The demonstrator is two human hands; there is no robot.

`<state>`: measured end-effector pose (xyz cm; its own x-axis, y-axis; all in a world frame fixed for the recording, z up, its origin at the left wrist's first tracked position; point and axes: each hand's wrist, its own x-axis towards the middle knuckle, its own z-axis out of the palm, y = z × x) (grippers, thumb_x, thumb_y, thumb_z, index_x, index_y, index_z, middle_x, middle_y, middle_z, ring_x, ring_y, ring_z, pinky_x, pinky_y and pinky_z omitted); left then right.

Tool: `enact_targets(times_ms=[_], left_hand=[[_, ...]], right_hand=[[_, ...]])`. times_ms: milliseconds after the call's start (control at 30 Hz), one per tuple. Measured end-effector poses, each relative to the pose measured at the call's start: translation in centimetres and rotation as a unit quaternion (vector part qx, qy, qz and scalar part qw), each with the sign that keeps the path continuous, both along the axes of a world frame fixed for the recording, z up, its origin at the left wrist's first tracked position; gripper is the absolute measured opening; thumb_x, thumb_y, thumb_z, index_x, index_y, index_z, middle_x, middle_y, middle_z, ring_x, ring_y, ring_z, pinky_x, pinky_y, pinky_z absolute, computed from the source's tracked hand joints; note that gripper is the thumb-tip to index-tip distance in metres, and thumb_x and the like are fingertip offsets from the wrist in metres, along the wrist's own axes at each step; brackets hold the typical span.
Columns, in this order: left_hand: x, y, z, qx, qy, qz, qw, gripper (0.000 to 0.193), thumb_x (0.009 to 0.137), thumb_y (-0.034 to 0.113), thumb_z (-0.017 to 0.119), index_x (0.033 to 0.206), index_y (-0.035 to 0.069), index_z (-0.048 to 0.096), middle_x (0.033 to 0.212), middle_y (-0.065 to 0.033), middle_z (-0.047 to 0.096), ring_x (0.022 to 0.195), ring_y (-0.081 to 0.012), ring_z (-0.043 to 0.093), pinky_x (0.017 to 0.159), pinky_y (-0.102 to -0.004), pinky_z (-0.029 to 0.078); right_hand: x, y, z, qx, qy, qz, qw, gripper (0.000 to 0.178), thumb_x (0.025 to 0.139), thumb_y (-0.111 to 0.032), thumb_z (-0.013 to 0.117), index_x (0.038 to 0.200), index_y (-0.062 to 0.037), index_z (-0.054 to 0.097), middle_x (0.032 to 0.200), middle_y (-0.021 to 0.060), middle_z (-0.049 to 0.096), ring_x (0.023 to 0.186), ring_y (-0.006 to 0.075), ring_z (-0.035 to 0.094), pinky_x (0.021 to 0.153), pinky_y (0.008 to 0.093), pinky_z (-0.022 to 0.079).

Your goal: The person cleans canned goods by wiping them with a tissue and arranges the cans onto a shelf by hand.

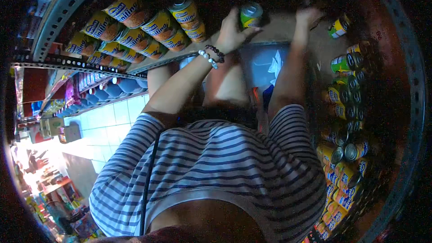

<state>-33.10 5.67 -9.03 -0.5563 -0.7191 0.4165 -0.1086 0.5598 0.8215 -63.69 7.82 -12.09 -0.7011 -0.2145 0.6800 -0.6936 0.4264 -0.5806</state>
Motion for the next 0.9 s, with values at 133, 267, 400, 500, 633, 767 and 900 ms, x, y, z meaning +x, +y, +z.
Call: enact_targets(times_ms=[133, 267, 400, 500, 633, 767, 900], left_hand=[[0.4, -0.2, -0.1, 0.072, 0.023, -0.04, 0.996, 0.074, 0.068, 0.032, 0.087, 0.118, -0.007, 0.048, 0.112, -0.0274, 0.059, 0.107, -0.0422, 0.058, 0.09, -0.0449, 0.049], [0.3, -0.5, -0.6, 0.015, -0.028, 0.05, 0.998, 0.086, 0.065, 0.041, 0.087, 0.123, -0.008, 0.047, 0.116, -0.0278, 0.057, 0.11, -0.0421, 0.056, 0.094, -0.0456, 0.047], [-0.7, -0.6, -1.1, 0.005, 0.009, 0.042, 0.999, 0.088, 0.063, 0.043, 0.088, 0.122, -0.008, 0.049, 0.116, -0.0278, 0.057, 0.11, -0.0418, 0.056, 0.094, -0.0454, 0.047], [-0.3, -0.9, -1.5, -0.038, 0.023, 0.051, 0.998, 0.081, 0.064, 0.042, 0.088, 0.118, -0.006, 0.052, 0.112, -0.0258, 0.06, 0.105, -0.0391, 0.06, 0.091, -0.0437, 0.049], [-0.3, -0.7, -1.2, -0.02, 0.015, 0.034, 0.999, 0.079, 0.064, 0.041, 0.088, 0.118, -0.005, 0.053, 0.111, -0.0245, 0.062, 0.103, -0.037, 0.062, 0.089, -0.0428, 0.05], [0.0, -0.8, -1.5, -0.029, 0.036, 0.037, 0.998, 0.078, 0.065, 0.04, 0.088, 0.118, -0.005, 0.053, 0.11, -0.0247, 0.062, 0.103, -0.0371, 0.062, 0.089, -0.0424, 0.05], [-0.1, -0.6, -1.2, -0.022, 0.022, 0.036, 0.999, 0.076, 0.066, 0.038, 0.087, 0.117, -0.006, 0.051, 0.11, -0.0264, 0.061, 0.103, -0.0397, 0.061, 0.089, -0.0438, 0.05]], right_hand=[[0.4, 0.8, 0.3, 0.02, 0.088, 0.07, 0.993, 0.087, 0.063, -0.029, 0.088, 0.133, -0.0011, 0.043, 0.119, 0.0235, 0.057, 0.106, 0.0407, 0.057, 0.095, 0.0502, 0.044], [7.7, 2.0, 4.4, -0.115, 0.09, 0.11, 0.983, 0.064, 0.067, -0.015, 0.087, 0.119, 0.002, 0.053, 0.11, 0.0196, 0.065, 0.1, 0.0353, 0.064, 0.083, 0.0403, 0.053], [13.4, 5.3, 9.1, -0.167, -0.207, 0.488, 0.831, 0.052, 0.074, -0.002, 0.081, 0.118, -0.0007, 0.054, 0.111, 0.0112, 0.066, 0.098, 0.0173, 0.065, 0.083, 0.03, 0.053], [15.6, 4.4, 8.9, -0.103, -0.17, 0.515, 0.834, 0.059, 0.074, -0.003, 0.081, 0.125, 0.0003, 0.051, 0.111, 0.009, 0.065, 0.098, 0.0142, 0.063, 0.078, 0.0247, 0.049], [16.6, 4.0, 9.2, -0.058, -0.147, 0.483, 0.861, 0.067, 0.071, -0.007, 0.085, 0.127, 0.0015, 0.05, 0.111, 0.0113, 0.065, 0.099, 0.0161, 0.063, 0.083, 0.0272, 0.051], [17.8, 4.1, 9.8, -0.067, -0.185, 0.5, 0.843, 0.065, 0.069, -0.007, 0.086, 0.123, 0.0021, 0.05, 0.111, 0.0129, 0.064, 0.104, 0.0194, 0.062, 0.091, 0.0315, 0.05], [16.3, 4.2, 8.9, -0.051, -0.207, 0.537, 0.816, 0.064, 0.071, -0.011, 0.085, 0.123, 0.002, 0.05, 0.114, 0.0152, 0.063, 0.102, 0.0217, 0.064, 0.09, 0.0335, 0.051]])
